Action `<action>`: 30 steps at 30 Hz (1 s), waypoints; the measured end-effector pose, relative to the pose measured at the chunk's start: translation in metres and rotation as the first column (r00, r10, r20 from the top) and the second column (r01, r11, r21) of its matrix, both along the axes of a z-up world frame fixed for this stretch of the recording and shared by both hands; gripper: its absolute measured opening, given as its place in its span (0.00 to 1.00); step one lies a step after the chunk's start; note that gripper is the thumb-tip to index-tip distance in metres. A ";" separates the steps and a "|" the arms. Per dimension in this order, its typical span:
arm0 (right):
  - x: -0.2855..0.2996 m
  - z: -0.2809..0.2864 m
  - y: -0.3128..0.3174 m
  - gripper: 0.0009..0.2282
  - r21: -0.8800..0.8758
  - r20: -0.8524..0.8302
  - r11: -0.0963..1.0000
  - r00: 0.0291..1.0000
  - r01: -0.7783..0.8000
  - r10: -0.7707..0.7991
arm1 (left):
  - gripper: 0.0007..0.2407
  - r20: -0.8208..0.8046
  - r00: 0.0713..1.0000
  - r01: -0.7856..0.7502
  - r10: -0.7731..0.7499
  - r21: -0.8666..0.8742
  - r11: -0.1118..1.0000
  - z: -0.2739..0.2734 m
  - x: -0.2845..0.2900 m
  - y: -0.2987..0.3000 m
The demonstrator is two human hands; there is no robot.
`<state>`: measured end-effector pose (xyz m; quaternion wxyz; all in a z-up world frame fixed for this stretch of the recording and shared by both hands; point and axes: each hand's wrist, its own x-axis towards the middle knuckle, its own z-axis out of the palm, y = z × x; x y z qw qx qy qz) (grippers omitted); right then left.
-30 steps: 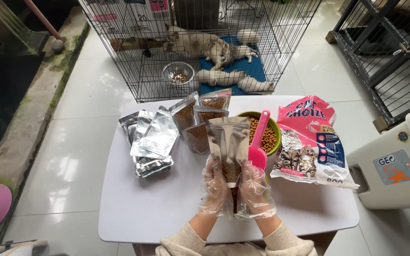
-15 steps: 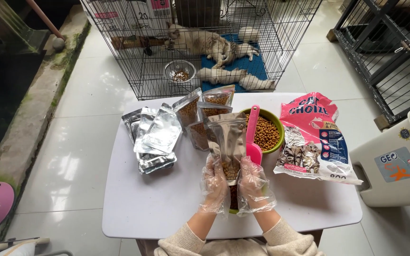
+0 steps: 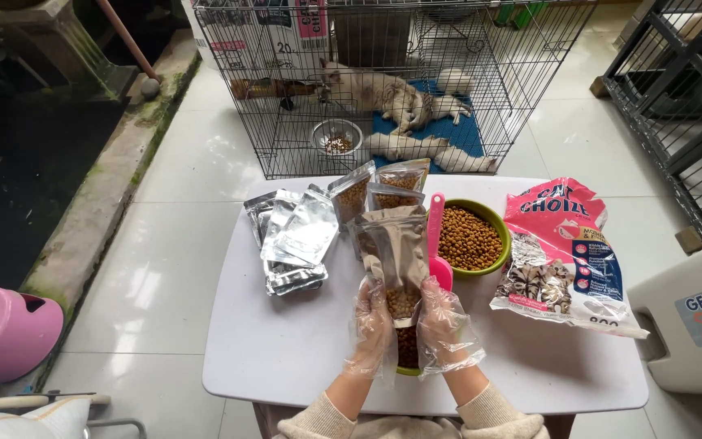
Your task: Filling silver pouches with dry pet food using a plastic scoop from a bowl
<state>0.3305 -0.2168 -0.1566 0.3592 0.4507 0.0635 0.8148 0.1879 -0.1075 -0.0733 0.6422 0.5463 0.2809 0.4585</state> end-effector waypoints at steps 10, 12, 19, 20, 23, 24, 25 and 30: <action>0.006 0.022 0.010 0.23 0.088 0.109 0.991 0.988 0.104 -0.113 | 0.21 -0.394 0.910 -0.085 -0.130 -0.483 0.871 0.140 -0.020 -0.015; 0.009 0.011 0.009 0.23 0.048 0.069 0.988 0.986 0.149 -0.152 | 0.18 -0.258 0.963 -0.075 -0.076 -0.528 0.846 0.141 -0.018 -0.017; 0.013 -0.011 -0.005 0.20 -0.285 -0.488 0.917 0.866 -0.279 0.112 | 0.20 -0.421 0.896 -0.008 -0.144 -0.337 0.941 0.091 -0.020 -0.010; 0.015 -0.008 -0.005 0.20 -0.330 0.004 0.937 0.993 0.111 -0.117 | 0.24 -0.481 0.872 0.046 -0.089 -0.101 0.994 0.045 -0.015 -0.005; 0.018 -0.038 0.006 0.23 -0.225 -0.213 0.970 0.967 0.092 -0.141 | 0.20 0.057 0.998 0.039 -0.013 -0.490 0.871 0.033 -0.006 -0.011; 0.012 -0.025 0.003 0.23 -0.225 -0.215 0.970 0.966 0.093 -0.142 | 0.20 0.055 0.998 0.039 -0.014 -0.490 0.871 0.008 -0.004 -0.008; 0.006 -0.011 -0.001 0.23 -0.263 -0.517 0.942 0.855 -0.207 0.043 | 0.21 -0.028 0.999 0.014 -0.026 -0.378 0.926 -0.016 0.000 -0.004; -0.002 0.008 -0.002 0.19 -0.563 -0.509 0.818 0.828 -0.115 -0.234 | 0.22 -0.392 0.908 -0.034 -0.150 -0.425 0.904 0.099 -0.022 -0.013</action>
